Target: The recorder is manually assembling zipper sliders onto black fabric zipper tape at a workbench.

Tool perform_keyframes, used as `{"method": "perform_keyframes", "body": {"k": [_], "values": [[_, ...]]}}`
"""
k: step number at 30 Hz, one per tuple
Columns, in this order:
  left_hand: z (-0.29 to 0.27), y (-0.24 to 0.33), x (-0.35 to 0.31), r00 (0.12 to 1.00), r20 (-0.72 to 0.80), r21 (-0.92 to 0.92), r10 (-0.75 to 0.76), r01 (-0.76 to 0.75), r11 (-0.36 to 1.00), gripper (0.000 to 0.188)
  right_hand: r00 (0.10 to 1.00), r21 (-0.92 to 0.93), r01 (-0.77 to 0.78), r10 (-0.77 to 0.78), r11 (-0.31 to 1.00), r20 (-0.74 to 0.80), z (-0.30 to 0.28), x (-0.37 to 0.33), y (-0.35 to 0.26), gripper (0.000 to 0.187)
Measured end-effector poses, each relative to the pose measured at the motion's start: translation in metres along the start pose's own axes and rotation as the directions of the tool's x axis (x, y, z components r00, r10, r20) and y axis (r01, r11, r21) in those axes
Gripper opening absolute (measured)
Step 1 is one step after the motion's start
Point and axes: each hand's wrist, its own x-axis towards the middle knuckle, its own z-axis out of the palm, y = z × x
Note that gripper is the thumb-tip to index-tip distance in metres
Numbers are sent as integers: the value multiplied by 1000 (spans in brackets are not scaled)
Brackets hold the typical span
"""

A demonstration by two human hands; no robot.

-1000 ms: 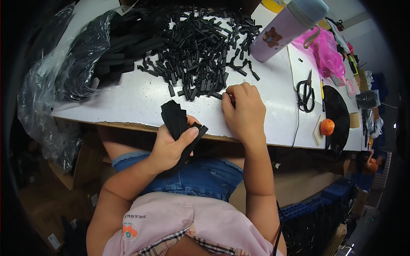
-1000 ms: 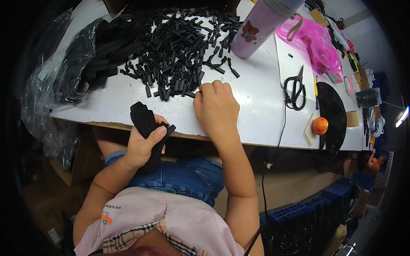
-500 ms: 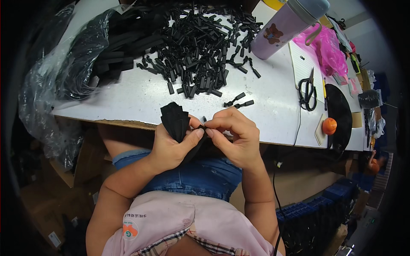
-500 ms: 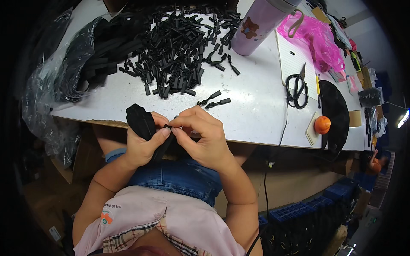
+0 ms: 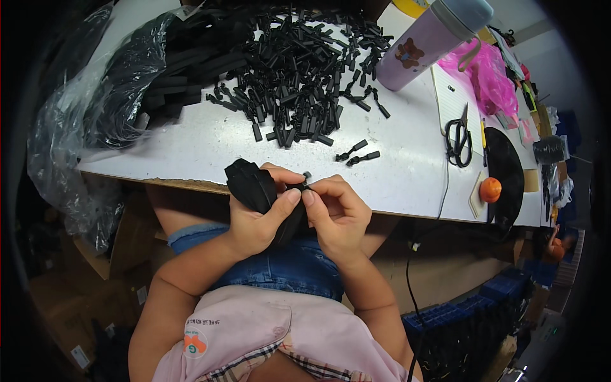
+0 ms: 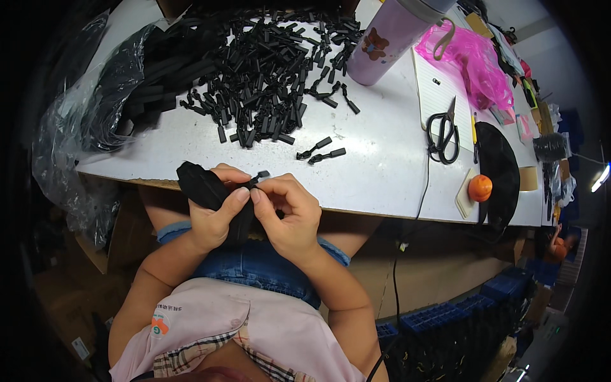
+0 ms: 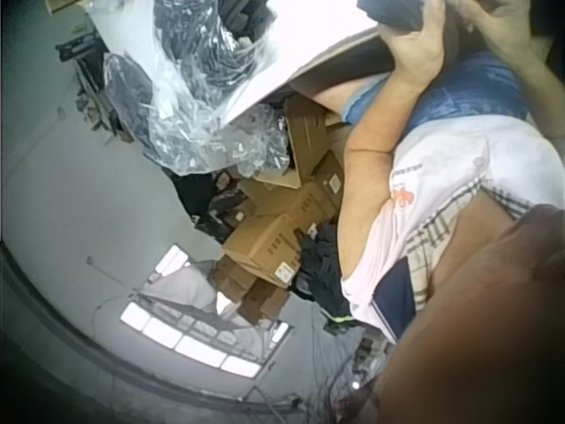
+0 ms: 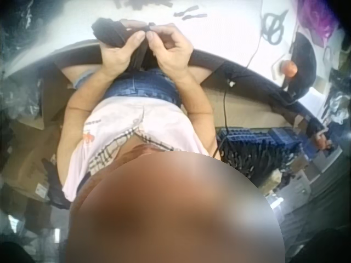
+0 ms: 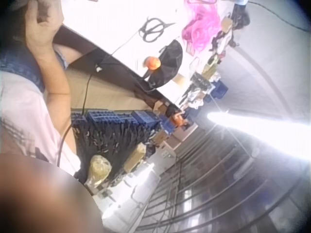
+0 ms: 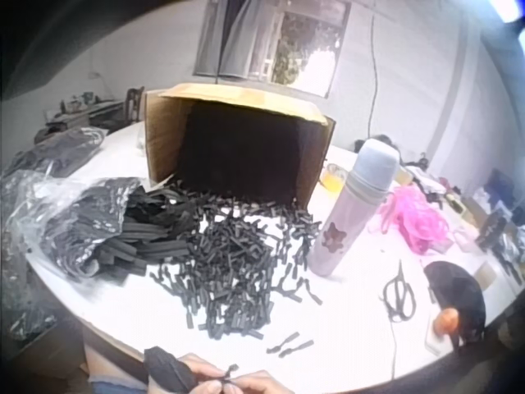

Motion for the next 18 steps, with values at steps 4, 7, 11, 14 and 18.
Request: {"method": "perform_keyframes", "body": {"k": [4,7,11,14,18], "values": [[0,8,1,990,22,-166,-137,139,976,17,991,214,-118,101,970,91,-7,5,-2,7],[-8,15,2,952,146,-154,-270,291,944,15,919,377,-378,296,845,259,-18,8,-3,5],[-8,12,1,964,176,-89,-199,217,972,16,893,350,-440,363,827,266,-17,7,-5,6],[-5,11,2,975,117,-127,-189,204,971,16,955,257,-292,265,921,135,-7,-1,-5,6],[0,15,1,983,90,-96,-161,169,981,15,997,11,11,-11,1000,73,-5,-7,4,6]]}}
